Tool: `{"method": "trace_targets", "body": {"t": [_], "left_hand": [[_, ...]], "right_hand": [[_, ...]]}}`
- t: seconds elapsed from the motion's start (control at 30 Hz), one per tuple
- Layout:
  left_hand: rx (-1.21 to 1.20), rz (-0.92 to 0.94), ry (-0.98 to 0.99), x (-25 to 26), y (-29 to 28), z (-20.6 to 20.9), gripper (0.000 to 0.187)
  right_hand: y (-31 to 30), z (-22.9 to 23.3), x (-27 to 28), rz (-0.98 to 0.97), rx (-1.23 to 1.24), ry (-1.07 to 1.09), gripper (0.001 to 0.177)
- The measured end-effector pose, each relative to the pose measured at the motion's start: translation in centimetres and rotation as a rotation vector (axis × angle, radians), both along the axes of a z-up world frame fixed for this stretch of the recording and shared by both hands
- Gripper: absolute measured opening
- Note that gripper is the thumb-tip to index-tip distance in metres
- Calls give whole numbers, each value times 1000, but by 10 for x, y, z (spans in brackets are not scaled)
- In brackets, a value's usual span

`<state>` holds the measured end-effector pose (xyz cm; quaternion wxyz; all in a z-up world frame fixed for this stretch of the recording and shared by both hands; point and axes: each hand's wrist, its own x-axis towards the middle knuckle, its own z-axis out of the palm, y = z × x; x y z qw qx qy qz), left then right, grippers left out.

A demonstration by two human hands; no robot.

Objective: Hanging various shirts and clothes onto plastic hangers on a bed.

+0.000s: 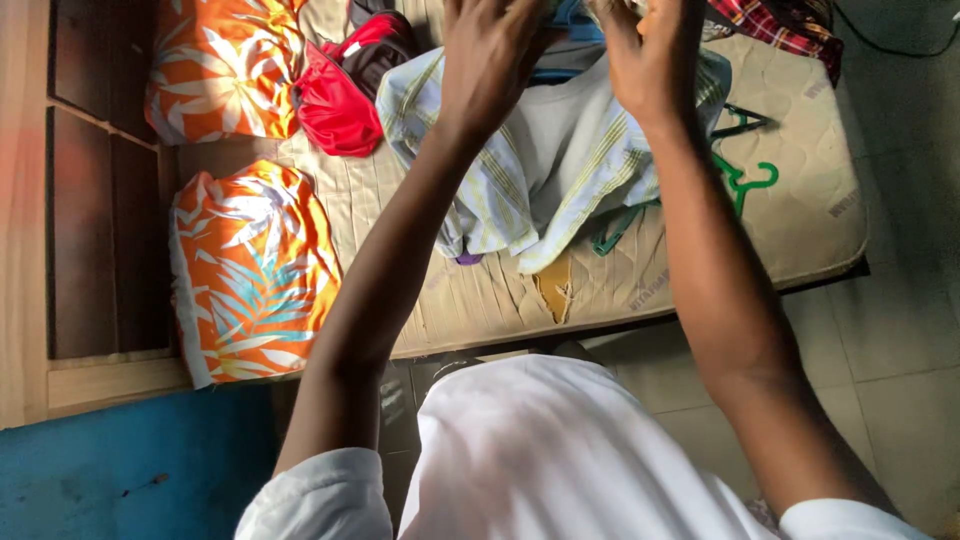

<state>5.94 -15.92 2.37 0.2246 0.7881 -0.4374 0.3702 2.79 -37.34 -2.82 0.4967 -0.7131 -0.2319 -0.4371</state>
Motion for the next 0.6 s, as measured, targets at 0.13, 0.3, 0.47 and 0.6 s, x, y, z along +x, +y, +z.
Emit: {"method": "trace_targets", "body": {"t": [0.13,0.3,0.47,0.6], "left_hand": [[-100,233,93,-14,16,-19,49],[-98,414,101,-2,34,-29,45],[-155,634,165,-17,35,-17,37],[-163,587,134,-20,47,-19,46]], "right_hand": [[-6,8,-1,-100,39,45,28],[-2,3,0,6,110,87,27],[22,20,2,-11,86,49,23],[37,21,1,-16,114,67,25]]}}
